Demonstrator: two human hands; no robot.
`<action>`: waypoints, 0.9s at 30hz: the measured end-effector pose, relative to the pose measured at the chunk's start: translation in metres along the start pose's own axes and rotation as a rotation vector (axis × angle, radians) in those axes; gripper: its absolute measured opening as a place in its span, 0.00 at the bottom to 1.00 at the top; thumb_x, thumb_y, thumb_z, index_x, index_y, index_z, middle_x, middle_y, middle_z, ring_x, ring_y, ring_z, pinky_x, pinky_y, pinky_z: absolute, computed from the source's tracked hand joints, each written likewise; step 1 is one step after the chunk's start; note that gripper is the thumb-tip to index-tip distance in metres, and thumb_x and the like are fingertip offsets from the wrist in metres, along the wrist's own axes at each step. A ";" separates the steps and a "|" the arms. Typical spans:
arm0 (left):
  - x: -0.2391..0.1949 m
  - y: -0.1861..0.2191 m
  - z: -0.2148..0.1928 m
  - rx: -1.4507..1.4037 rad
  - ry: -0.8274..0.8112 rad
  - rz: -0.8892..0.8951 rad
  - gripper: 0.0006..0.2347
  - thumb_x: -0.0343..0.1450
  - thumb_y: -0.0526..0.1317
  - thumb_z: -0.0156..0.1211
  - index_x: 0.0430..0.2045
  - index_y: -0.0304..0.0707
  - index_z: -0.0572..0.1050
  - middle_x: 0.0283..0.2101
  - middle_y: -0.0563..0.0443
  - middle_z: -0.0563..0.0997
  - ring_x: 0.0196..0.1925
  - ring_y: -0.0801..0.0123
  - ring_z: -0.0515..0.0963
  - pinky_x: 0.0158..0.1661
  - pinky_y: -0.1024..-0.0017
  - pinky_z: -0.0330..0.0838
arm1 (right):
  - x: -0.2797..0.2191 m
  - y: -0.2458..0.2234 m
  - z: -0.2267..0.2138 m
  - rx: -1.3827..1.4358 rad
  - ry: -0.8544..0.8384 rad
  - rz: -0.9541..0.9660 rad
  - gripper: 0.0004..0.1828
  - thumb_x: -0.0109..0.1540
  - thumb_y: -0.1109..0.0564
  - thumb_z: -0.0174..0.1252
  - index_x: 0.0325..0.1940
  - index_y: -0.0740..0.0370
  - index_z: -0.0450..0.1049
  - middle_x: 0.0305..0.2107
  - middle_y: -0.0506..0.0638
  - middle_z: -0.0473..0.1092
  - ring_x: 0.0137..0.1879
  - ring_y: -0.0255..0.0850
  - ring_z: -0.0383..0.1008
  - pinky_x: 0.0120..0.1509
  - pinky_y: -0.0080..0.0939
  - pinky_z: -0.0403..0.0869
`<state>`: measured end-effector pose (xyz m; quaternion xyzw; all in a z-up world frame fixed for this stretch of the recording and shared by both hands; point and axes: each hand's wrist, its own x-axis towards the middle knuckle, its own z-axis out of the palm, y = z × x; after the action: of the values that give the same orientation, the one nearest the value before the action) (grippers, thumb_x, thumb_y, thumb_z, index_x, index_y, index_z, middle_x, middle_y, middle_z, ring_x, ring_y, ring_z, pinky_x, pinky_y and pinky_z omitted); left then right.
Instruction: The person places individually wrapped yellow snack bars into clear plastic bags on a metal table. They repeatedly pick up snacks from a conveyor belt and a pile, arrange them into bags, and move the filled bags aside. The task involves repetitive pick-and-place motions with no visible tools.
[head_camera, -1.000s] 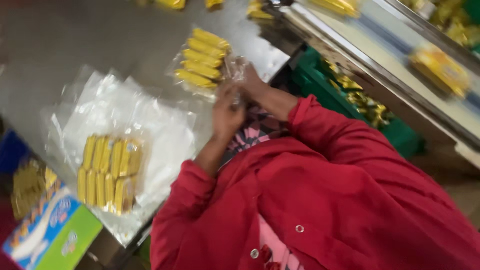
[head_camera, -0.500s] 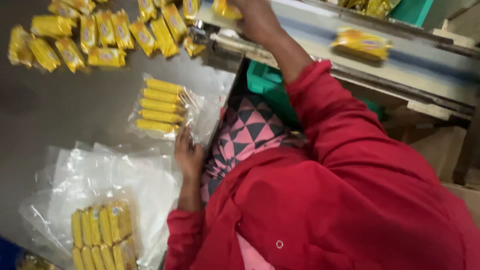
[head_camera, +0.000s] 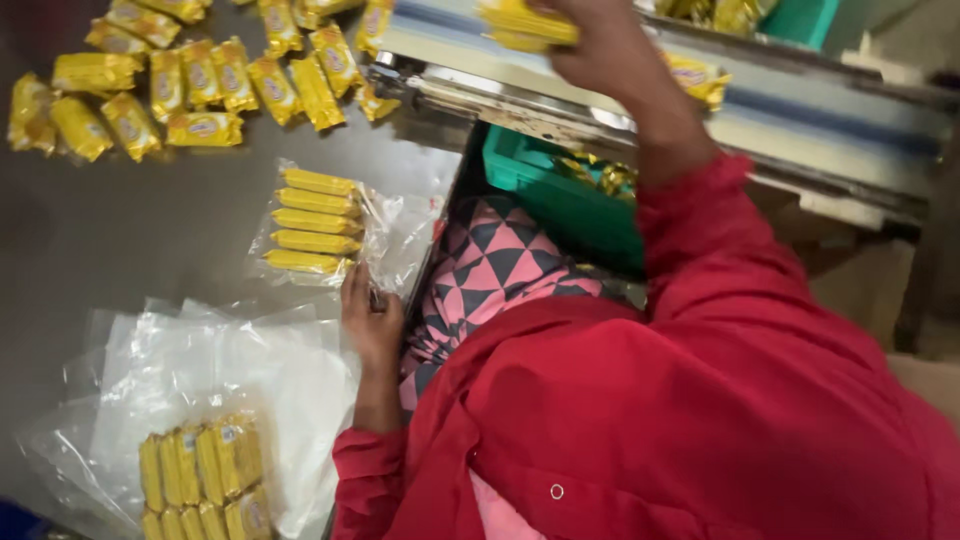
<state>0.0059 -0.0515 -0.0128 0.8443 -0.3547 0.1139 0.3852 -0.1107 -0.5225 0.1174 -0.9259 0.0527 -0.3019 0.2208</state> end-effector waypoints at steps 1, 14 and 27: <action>-0.003 -0.001 -0.001 0.020 0.017 -0.001 0.24 0.64 0.31 0.59 0.58 0.28 0.74 0.60 0.29 0.76 0.59 0.39 0.77 0.56 0.55 0.75 | -0.005 -0.002 -0.011 -0.073 -0.059 0.081 0.32 0.59 0.67 0.68 0.68 0.60 0.73 0.58 0.60 0.73 0.63 0.57 0.75 0.63 0.51 0.74; -0.003 0.014 -0.012 0.097 -0.023 -0.043 0.31 0.62 0.30 0.58 0.65 0.24 0.64 0.67 0.26 0.68 0.67 0.35 0.69 0.64 0.53 0.65 | 0.035 -0.049 0.121 0.621 -0.509 0.123 0.63 0.44 0.60 0.80 0.77 0.65 0.50 0.62 0.58 0.68 0.67 0.48 0.69 0.69 0.47 0.68; 0.014 0.087 -0.005 0.118 -0.211 0.209 0.24 0.65 0.28 0.57 0.59 0.27 0.73 0.67 0.32 0.70 0.53 0.44 0.76 0.55 0.56 0.73 | -0.073 -0.174 0.203 0.769 -0.204 0.385 0.33 0.59 0.58 0.68 0.65 0.65 0.62 0.50 0.57 0.74 0.56 0.44 0.77 0.60 0.43 0.76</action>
<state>-0.0437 -0.0942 0.0472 0.8313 -0.4717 0.0845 0.2816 -0.0576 -0.2733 0.0083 -0.7748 0.0858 -0.1598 0.6056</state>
